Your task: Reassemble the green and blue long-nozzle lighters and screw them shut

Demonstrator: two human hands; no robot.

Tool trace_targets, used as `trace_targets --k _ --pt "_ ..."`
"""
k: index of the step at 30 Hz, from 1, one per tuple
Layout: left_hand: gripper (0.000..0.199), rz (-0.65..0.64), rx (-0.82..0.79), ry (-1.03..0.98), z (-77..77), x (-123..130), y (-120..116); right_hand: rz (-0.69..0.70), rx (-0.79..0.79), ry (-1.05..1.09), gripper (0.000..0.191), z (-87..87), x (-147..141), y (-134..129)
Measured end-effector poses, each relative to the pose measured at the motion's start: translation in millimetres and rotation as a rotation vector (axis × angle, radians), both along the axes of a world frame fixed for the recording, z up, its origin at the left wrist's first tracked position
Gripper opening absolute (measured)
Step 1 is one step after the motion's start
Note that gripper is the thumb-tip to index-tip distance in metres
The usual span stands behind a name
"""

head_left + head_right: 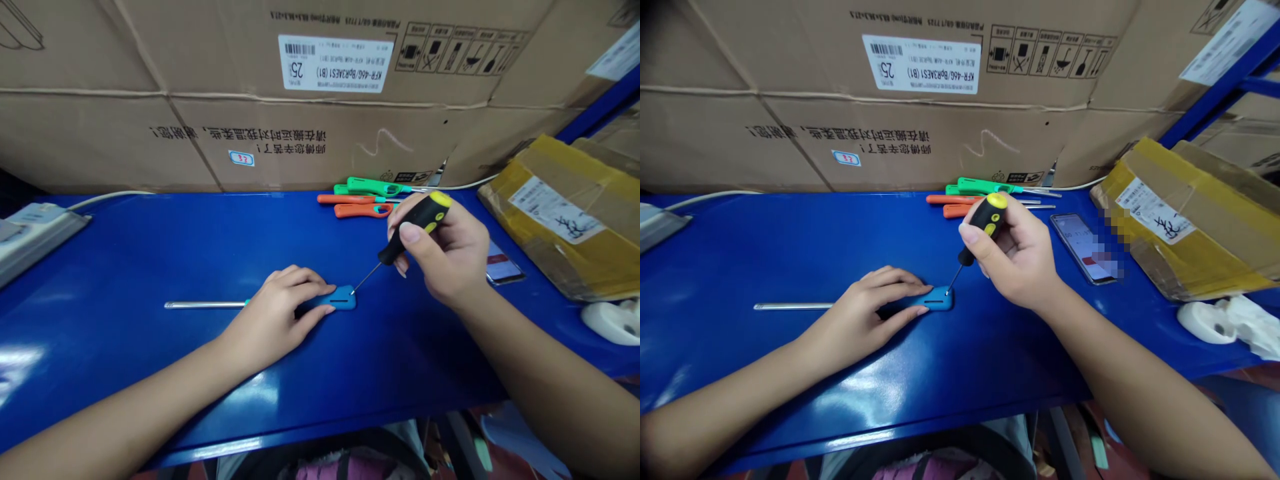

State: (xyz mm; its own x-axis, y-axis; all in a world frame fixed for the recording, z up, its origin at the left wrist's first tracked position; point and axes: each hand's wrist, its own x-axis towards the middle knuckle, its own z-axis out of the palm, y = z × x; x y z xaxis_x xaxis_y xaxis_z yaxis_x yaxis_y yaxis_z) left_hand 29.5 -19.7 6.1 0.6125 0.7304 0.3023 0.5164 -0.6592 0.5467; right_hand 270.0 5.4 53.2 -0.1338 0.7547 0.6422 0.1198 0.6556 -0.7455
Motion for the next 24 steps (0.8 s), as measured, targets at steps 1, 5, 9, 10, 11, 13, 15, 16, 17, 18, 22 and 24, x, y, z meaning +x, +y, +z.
trace_targets --k 1,5,9,10,11,13,15,16,17,18,22,24 --pt "0.023 -0.002 0.0 0.001 0.0 0.0 -0.5 -0.003 0.007 -0.011 0.009 0.3 -0.1 -0.4" --pt "0.024 -0.007 -0.008 0.004 1.0 1.0 -1.8 -0.002 0.027 -0.055 0.011 2.4 -1.0 -2.6" --pt "0.025 -0.01 -0.006 -0.003 1.4 1.8 -1.7 -0.003 0.046 -0.076 0.011 4.2 -1.5 -5.0" --pt "0.025 -0.012 -0.005 -0.005 1.3 1.7 -1.8 -0.004 0.045 -0.077 0.011 4.5 -1.5 -5.4" --pt "0.025 -0.012 -0.003 -0.005 1.1 1.5 -2.0 -0.004 0.043 -0.079 0.011 4.7 -1.5 -5.7" --pt "0.024 -0.011 -0.001 -0.002 0.9 1.1 -2.7 0.001 0.045 -0.083 0.011 5.2 -1.5 -6.2" --pt "0.024 -0.009 -0.003 0.005 0.9 0.9 -3.2 0.01 0.048 -0.091 0.01 5.7 -1.4 -6.7" --pt "0.024 -0.009 -0.004 0.008 0.9 0.9 -3.2 0.016 0.049 -0.095 0.01 6.0 -1.4 -6.9" --pt "0.024 -0.01 -0.004 0.009 1.0 1.0 -3.1 0.02 0.049 -0.102 0.01 6.2 -1.3 -7.1" --pt "0.025 -0.011 -0.001 0.008 1.0 1.2 -2.9 0.023 0.049 -0.109 0.01 6.3 -1.2 -7.2" --pt "0.025 -0.012 0.009 0.004 1.3 1.5 -2.7 0.021 0.052 -0.131 0.01 6.4 -0.8 -7.4" --pt "0.025 -0.013 0.006 0.005 1.4 1.4 -3.0 0.021 0.061 -0.136 0.01 6.3 -0.7 -7.3"
